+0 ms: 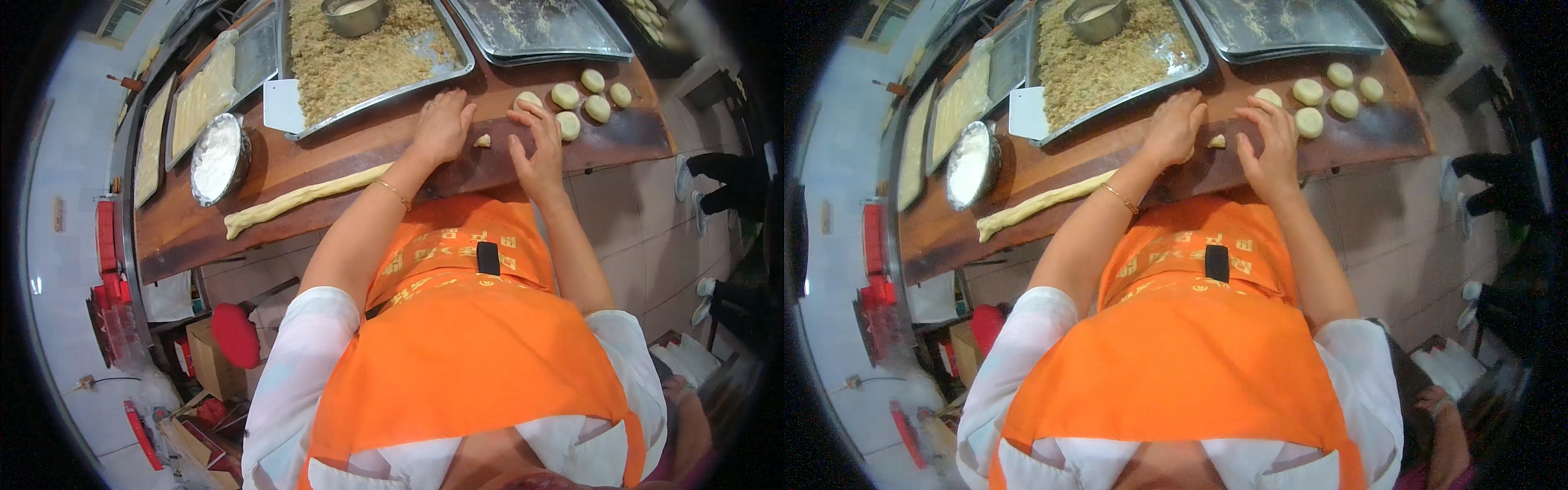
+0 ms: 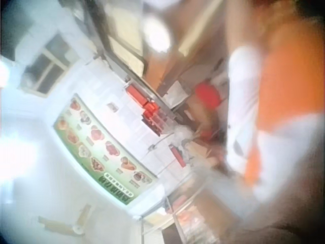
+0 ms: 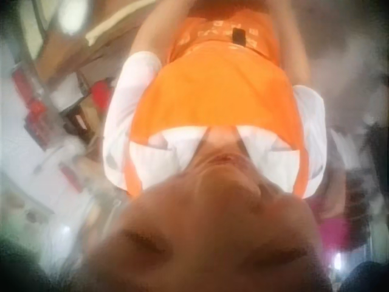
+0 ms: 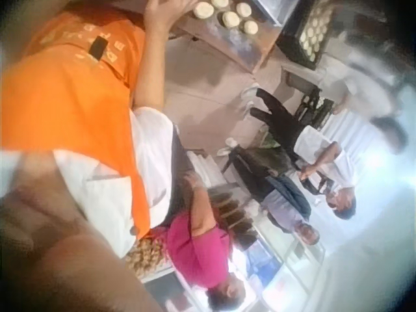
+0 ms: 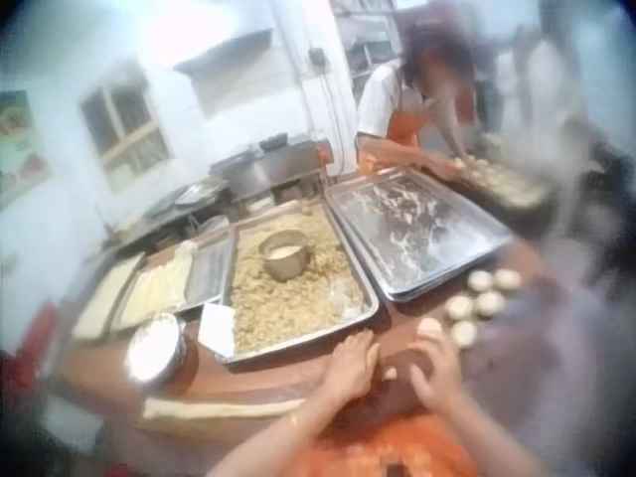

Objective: The person fills pieces of dough with stuffing from a large tray, pinches the dough closed to form a ball, and places the round pastries onto a metal tray.

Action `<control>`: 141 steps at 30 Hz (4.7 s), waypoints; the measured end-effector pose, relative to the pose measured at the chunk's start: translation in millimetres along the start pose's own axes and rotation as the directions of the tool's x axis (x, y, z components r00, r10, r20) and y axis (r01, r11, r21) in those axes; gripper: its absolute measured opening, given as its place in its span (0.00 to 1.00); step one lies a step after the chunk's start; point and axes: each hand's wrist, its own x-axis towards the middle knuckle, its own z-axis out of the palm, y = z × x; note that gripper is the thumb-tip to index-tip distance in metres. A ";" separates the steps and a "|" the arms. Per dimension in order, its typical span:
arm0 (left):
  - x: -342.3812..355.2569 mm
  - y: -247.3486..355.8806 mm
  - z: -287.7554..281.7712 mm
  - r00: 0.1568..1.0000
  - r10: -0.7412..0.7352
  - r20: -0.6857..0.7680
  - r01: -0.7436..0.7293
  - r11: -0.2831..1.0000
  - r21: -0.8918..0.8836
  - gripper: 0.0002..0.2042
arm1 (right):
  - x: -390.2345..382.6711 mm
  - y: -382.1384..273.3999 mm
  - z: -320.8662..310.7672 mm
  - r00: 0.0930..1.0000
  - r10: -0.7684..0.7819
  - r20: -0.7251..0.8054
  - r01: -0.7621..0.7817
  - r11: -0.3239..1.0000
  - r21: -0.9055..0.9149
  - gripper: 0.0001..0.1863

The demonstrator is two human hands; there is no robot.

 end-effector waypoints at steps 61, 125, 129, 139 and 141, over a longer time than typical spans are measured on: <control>-125.5 -2.8 -81.9 0.993 -0.020 -0.119 0.051 0.964 0.262 0.21 | 0.8 165.2 -122.8 0.865 0.303 -0.401 -0.498 0.620 -0.606 0.30; -105.6 21.2 -72.4 0.936 -0.352 -0.014 0.239 0.665 -0.708 0.12 | 53.6 -70.6 43.3 0.287 0.071 0.955 -0.808 0.554 0.202 0.15; -100.6 17.2 -62.0 0.923 -0.371 -0.098 0.219 0.720 -0.659 0.07 | 43.6 -70.6 29.0 0.388 0.245 0.888 -0.686 0.720 0.101 0.15; -90.6 23.5 -44.4 0.946 -0.228 -0.231 0.166 0.951 -0.263 0.08 | 21.1 -31.0 -20.2 0.908 0.104 0.407 0.026 0.953 -0.302 0.12; -91.6 20.0 -46.7 0.939 -0.196 -0.284 0.124 0.960 -0.251 0.08 | 15.0 -12.8 -14.8 0.883 0.147 0.445 -0.048 0.973 -0.225 0.11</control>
